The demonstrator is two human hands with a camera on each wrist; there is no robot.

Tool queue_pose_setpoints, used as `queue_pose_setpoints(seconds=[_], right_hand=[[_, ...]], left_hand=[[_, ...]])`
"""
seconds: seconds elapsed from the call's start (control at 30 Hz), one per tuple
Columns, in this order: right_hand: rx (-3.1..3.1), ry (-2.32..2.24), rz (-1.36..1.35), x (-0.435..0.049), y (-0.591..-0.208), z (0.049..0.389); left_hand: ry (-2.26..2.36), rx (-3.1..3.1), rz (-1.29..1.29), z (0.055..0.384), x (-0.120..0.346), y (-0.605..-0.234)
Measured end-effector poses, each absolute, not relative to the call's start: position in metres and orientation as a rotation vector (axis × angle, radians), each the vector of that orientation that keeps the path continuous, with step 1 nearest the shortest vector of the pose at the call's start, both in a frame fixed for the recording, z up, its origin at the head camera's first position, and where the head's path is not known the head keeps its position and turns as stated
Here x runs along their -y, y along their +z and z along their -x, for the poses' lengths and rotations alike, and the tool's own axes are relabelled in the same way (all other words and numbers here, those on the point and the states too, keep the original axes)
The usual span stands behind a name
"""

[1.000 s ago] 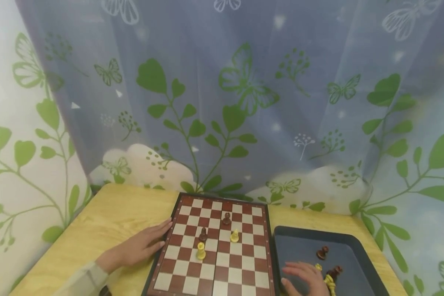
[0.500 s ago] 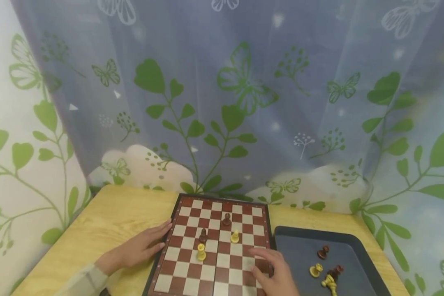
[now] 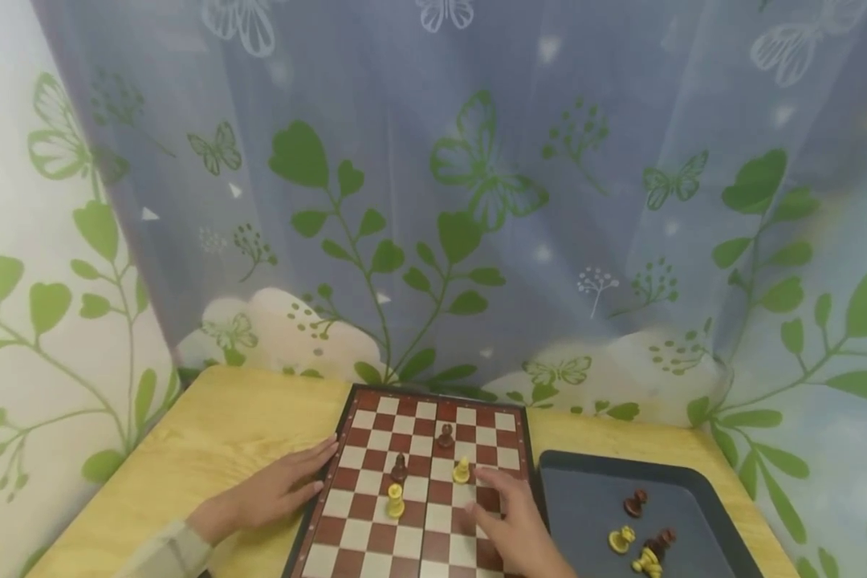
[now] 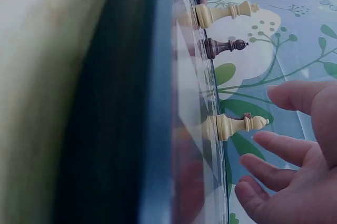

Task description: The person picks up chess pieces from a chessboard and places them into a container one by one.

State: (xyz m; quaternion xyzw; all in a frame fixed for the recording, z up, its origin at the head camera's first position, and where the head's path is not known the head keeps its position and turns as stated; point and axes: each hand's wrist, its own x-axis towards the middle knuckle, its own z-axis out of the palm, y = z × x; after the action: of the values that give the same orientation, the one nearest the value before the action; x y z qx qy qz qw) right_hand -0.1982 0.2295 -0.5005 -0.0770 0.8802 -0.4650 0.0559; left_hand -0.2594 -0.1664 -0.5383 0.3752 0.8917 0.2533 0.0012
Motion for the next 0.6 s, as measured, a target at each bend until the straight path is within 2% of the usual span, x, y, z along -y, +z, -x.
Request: queue_pose_setpoints(seconds=[0.17, 0.47, 0.6], right_hand=[[-2.677, -1.375, 0.361, -0.23, -0.499, 0.208], [-2.736, -1.322, 0.284, -0.224, -0.493, 0.216], [-2.742, -1.291, 0.335, -0.225, -0.491, 0.218]], left_hand=[[0.79, -2.803, -1.172, 0.258, 0.167, -0.541], [0.805, -2.802, -1.18, 0.257, 0.166, -0.539], [0.805, -2.804, -1.175, 0.255, 0.166, -0.54]])
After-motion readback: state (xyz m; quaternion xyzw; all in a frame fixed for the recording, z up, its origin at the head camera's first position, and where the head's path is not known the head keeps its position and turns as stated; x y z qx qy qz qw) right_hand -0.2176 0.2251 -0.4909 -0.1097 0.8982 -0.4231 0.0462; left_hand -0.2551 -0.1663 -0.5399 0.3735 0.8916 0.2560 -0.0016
